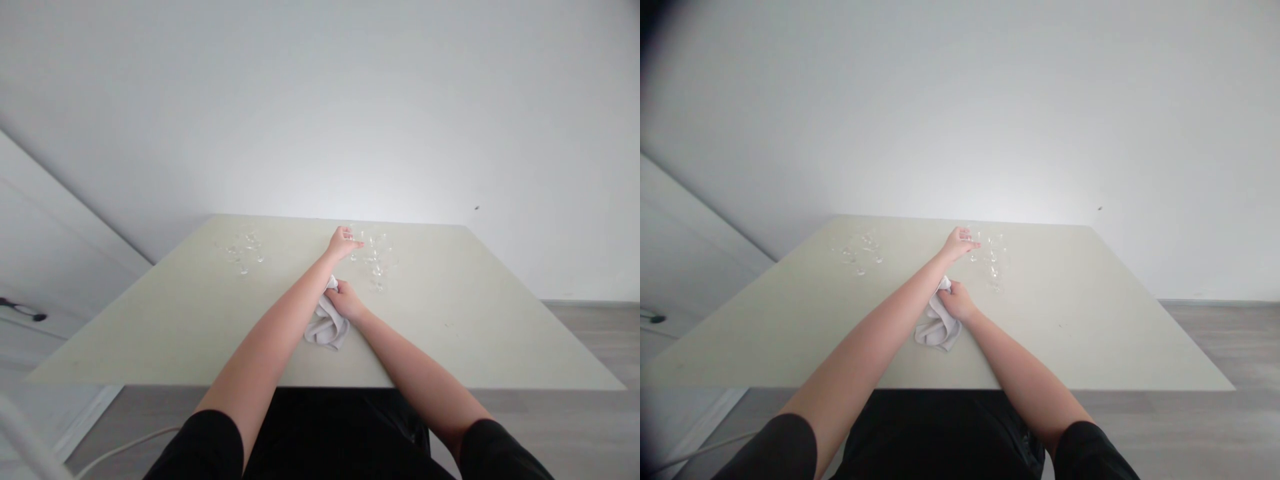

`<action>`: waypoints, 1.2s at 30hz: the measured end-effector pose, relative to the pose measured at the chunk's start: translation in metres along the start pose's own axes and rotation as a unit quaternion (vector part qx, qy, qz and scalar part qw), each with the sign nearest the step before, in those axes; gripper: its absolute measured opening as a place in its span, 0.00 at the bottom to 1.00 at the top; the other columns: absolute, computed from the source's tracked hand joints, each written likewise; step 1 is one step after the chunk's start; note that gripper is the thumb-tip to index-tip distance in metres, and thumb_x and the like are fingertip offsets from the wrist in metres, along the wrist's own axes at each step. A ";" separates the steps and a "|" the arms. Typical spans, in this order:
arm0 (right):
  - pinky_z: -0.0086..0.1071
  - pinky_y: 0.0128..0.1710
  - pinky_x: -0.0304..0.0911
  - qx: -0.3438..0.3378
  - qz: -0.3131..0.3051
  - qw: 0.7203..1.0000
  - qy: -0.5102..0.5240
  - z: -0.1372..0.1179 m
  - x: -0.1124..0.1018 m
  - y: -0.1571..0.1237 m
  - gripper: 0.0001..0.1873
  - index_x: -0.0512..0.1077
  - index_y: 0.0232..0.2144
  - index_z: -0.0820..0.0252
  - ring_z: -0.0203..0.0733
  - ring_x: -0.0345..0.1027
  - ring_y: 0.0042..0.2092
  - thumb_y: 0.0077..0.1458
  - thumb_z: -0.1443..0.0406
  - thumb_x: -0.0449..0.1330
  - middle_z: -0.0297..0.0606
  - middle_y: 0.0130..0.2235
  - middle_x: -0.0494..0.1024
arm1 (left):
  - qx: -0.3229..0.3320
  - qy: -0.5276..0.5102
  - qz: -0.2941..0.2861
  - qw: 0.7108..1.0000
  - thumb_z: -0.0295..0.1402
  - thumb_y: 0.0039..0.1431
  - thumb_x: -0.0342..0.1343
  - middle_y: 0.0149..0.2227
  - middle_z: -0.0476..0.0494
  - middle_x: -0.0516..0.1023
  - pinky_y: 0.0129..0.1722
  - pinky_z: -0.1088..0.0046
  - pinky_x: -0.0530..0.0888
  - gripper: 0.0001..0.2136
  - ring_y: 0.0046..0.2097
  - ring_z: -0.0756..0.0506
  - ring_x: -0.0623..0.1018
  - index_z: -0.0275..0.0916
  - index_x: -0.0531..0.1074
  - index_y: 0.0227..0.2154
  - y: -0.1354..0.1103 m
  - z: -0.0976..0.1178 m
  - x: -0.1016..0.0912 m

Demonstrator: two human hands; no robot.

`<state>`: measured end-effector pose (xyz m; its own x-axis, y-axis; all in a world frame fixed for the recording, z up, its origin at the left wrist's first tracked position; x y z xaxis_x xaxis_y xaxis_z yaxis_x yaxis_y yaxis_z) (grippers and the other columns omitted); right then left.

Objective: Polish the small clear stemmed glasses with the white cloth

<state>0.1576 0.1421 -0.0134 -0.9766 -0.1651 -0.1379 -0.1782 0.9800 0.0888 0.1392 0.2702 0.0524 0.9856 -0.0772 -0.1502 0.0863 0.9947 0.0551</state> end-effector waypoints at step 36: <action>0.50 0.54 0.70 0.081 0.057 0.896 0.434 0.007 -0.012 -0.013 0.25 0.77 0.37 0.56 0.56 0.76 0.47 0.50 0.43 0.61 0.42 0.37 0.83 | -0.041 -0.247 0.438 0.863 0.25 0.56 0.59 0.38 0.52 0.69 0.24 0.82 0.68 0.32 0.28 0.56 0.72 0.43 0.49 0.59 -0.086 -0.074 -0.186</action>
<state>0.1728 0.1326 -0.0201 -0.7262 -0.0194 0.6872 -0.1211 0.9876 -0.1001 -0.0626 0.2035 0.0028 0.6105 0.7085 0.3541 -0.7147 0.6855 -0.1393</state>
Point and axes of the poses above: each hand's wrist, its own y-axis towards the middle knuckle, its own x-axis out of the palm, z = x × y, the point moved 8 cm from there along y, towards the middle knuckle
